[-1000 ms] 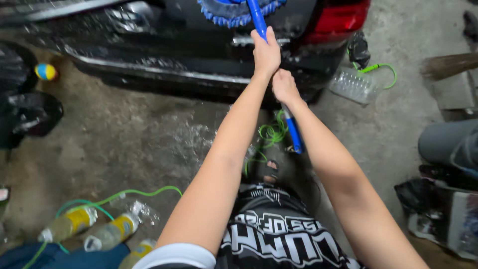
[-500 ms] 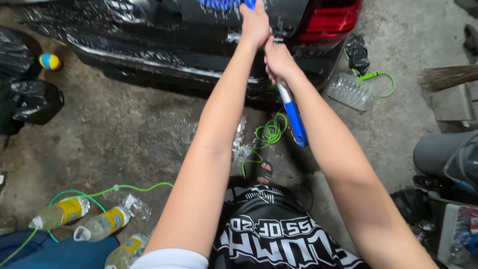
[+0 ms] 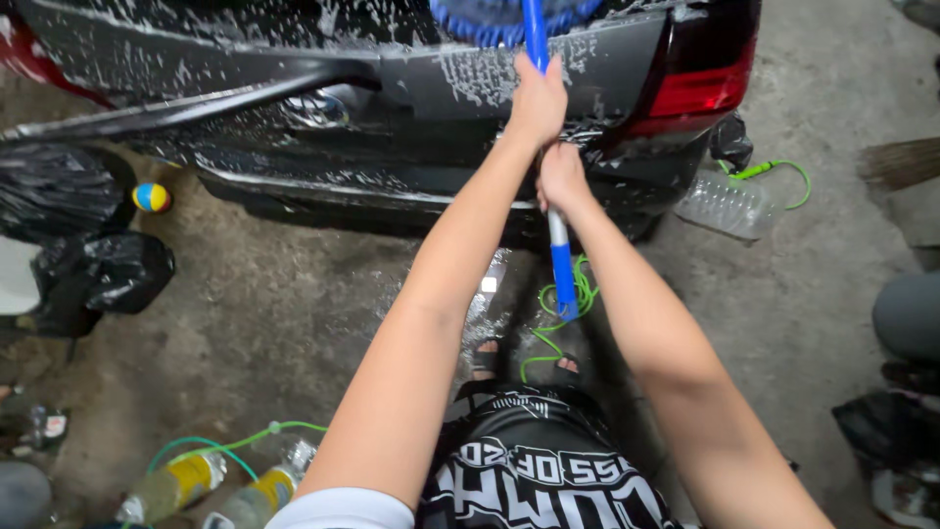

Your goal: The person scrubs the rear and side panels of a dark car with a long-handled blue brush, then rinses the vehicle with a green high-pressure hose. The person moves around the car to cover different areas and finishes by rinsing the ground.

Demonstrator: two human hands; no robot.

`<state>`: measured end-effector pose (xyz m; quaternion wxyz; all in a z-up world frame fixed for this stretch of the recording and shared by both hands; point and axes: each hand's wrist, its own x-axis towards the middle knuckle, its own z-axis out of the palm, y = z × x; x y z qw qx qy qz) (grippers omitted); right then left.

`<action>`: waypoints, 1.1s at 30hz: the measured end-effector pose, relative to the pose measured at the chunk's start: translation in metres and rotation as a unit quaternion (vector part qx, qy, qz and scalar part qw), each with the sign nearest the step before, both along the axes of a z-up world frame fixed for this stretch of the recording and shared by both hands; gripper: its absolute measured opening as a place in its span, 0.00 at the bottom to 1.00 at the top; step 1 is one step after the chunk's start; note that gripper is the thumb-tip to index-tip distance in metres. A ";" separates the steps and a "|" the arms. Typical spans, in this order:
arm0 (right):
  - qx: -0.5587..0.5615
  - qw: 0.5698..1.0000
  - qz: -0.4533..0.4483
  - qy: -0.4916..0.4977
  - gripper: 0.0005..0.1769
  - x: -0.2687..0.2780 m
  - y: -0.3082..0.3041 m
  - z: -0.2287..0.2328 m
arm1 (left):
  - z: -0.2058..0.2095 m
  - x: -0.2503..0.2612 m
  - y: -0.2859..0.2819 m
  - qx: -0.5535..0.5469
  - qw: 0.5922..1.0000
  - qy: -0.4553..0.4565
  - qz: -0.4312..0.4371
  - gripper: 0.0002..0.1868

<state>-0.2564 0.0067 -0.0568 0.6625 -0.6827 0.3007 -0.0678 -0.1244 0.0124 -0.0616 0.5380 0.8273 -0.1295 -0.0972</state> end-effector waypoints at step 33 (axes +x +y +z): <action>-0.015 0.995 0.065 0.076 0.40 -0.039 -0.170 0.033 | 0.021 -0.036 -0.147 -0.020 0.998 -0.046 0.047 0.32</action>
